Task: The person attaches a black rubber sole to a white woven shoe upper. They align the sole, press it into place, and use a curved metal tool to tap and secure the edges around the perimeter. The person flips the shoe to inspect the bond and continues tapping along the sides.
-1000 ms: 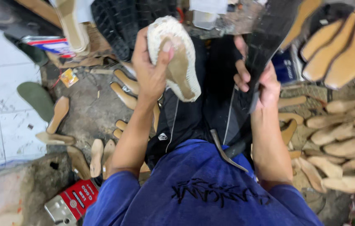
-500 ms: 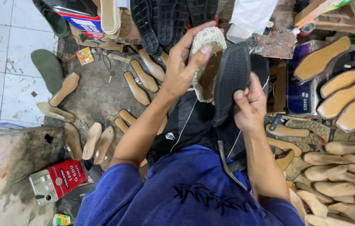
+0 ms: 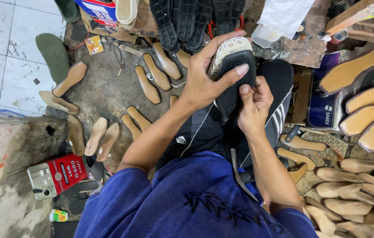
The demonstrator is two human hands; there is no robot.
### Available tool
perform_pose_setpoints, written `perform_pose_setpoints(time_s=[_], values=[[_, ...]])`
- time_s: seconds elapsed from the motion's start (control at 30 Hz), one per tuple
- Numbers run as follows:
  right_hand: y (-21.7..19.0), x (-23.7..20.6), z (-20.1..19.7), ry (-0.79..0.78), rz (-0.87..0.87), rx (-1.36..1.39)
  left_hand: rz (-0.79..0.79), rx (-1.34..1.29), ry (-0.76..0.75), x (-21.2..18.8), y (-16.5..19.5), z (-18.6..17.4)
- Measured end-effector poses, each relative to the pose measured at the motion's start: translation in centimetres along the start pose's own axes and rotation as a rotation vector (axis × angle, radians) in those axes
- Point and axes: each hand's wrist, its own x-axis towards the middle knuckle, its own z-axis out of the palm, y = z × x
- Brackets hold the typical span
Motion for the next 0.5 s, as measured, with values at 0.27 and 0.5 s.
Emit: perform_pose_setpoints(time_s=[0.27, 0.5], values=[[-0.47, 0.13, 0.56, -0.019, 0.004, -0.004, -0.014, 0.020, 0.051, 0.07, 0.10, 0.19], [-0.86, 0.18, 0.85, -0.015, 0.004, -0.040, 0.009, 0.032, 0.067, 0.13, -0.10, 0.23]])
